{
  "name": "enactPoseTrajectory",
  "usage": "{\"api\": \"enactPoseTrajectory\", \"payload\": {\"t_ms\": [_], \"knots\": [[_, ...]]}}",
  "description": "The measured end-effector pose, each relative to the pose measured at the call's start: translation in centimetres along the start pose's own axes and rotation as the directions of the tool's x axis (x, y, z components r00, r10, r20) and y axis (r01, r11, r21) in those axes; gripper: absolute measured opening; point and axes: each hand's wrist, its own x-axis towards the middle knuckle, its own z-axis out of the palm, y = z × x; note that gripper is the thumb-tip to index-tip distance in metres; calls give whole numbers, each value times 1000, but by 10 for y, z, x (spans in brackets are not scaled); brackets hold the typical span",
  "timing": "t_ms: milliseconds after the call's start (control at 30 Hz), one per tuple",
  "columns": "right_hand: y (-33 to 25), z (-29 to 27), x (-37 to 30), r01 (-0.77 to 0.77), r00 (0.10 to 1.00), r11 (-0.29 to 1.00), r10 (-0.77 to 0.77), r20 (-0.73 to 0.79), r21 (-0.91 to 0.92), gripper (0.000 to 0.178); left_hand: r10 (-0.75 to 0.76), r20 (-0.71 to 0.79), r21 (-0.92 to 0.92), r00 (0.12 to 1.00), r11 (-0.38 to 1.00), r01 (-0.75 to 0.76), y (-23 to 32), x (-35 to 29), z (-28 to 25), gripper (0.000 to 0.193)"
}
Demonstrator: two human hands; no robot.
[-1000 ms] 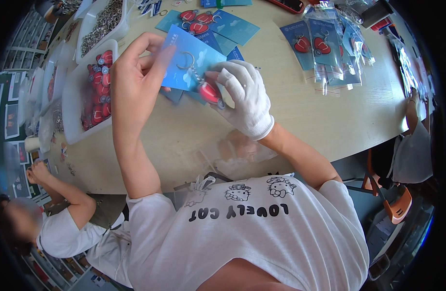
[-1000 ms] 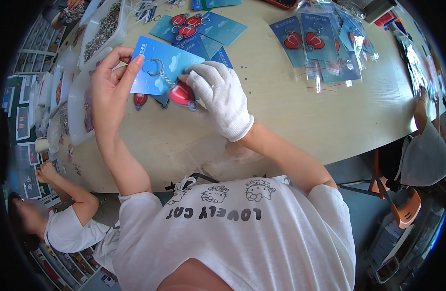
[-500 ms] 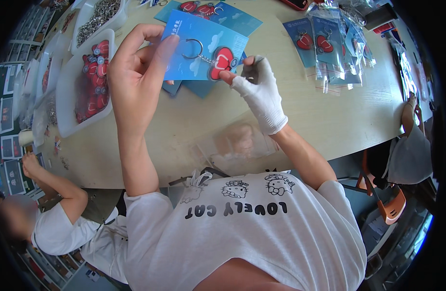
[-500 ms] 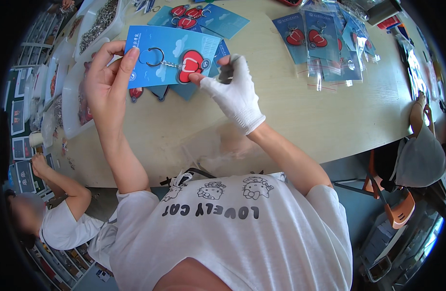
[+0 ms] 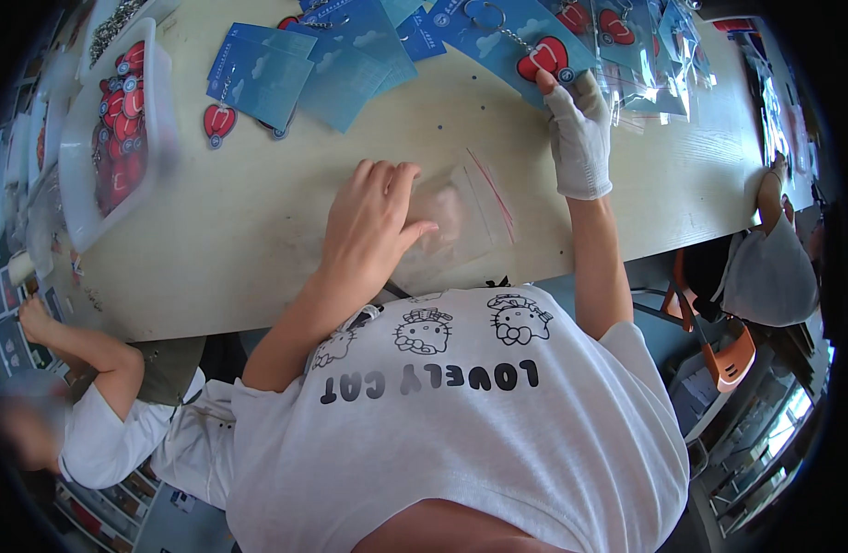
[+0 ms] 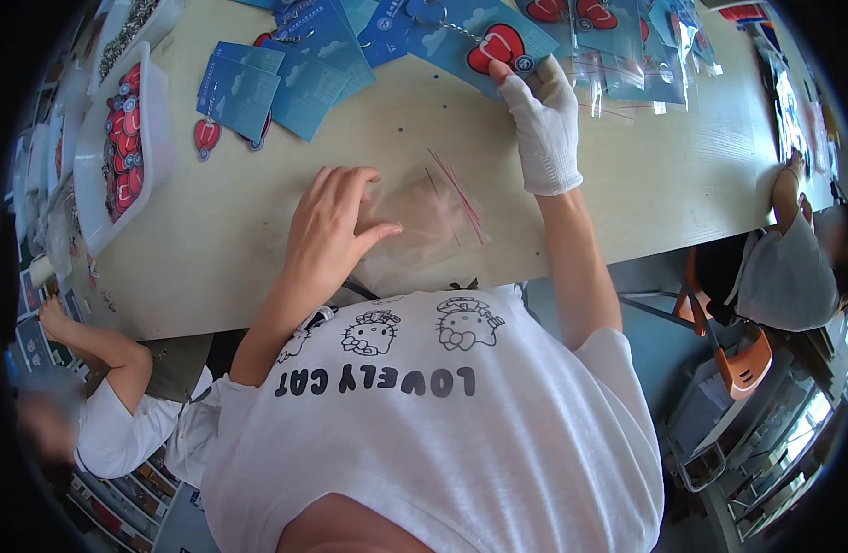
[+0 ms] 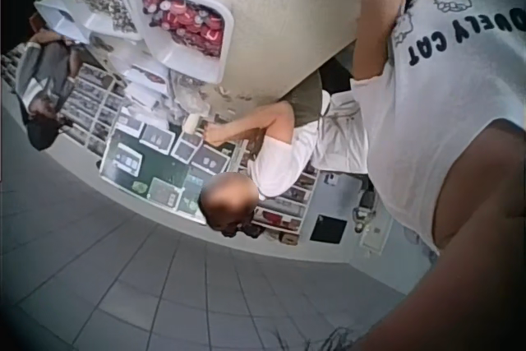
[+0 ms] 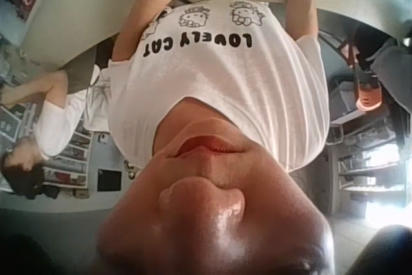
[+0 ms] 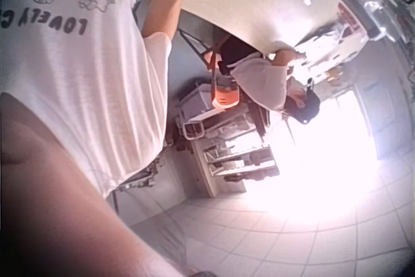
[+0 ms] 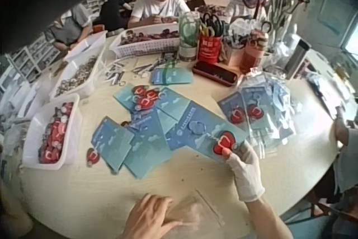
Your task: The person assembles heart-shaped keychains by attaching red heart charms to blue cardboard backing cards. They pick up a charm, align it with the card, and press it into place, repeating this process for multiple units. The person also handles a container of loose charms and stacks the finished keychains on the table.
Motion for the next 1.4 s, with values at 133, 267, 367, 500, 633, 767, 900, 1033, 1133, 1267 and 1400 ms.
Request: {"api": "enactPoseTrajectory", "payload": {"t_ms": [133,267,367,500,633,767,900,1033,1133,1267,1400], "knots": [[-6,4,-6,-10,1000,1000,10,-11,-23,30,-54,97,-115,994,991,65,-1,-5,5,66],[-2,2,-13,19,1000,997,-20,-20,-75,29,21,150,50,989,998,-28,16,-14,-5,97],[-2,2,-16,37,999,992,-37,1,-119,29,148,187,33,971,987,-156,2,-21,15,105],[-4,0,-11,34,999,989,-35,-5,-144,29,308,35,55,951,949,-310,-36,14,15,90],[-4,-10,-4,40,998,996,-43,-36,-81,29,351,24,-19,936,936,-351,-31,44,-3,83],[-8,-16,-5,9,999,994,-15,-52,-107,28,132,96,-240,987,965,-106,-16,48,-17,80],[-11,-16,-8,26,999,986,-31,-26,-167,30,9,39,-483,999,876,11,-26,58,-12,48],[-11,-20,-4,23,999,977,-13,51,-210,33,-124,151,-732,981,653,195,-36,66,-7,11],[-6,-33,-2,-2,1000,999,3,18,-40,35,-120,150,-718,981,670,192,-37,69,-16,7],[-28,-42,4,-2,981,998,16,196,-71,40,-118,244,-804,963,530,269,-43,76,-22,14],[-34,-47,11,-19,950,982,76,304,-186,36,-88,266,-845,960,458,276,-44,77,-23,15]]}}
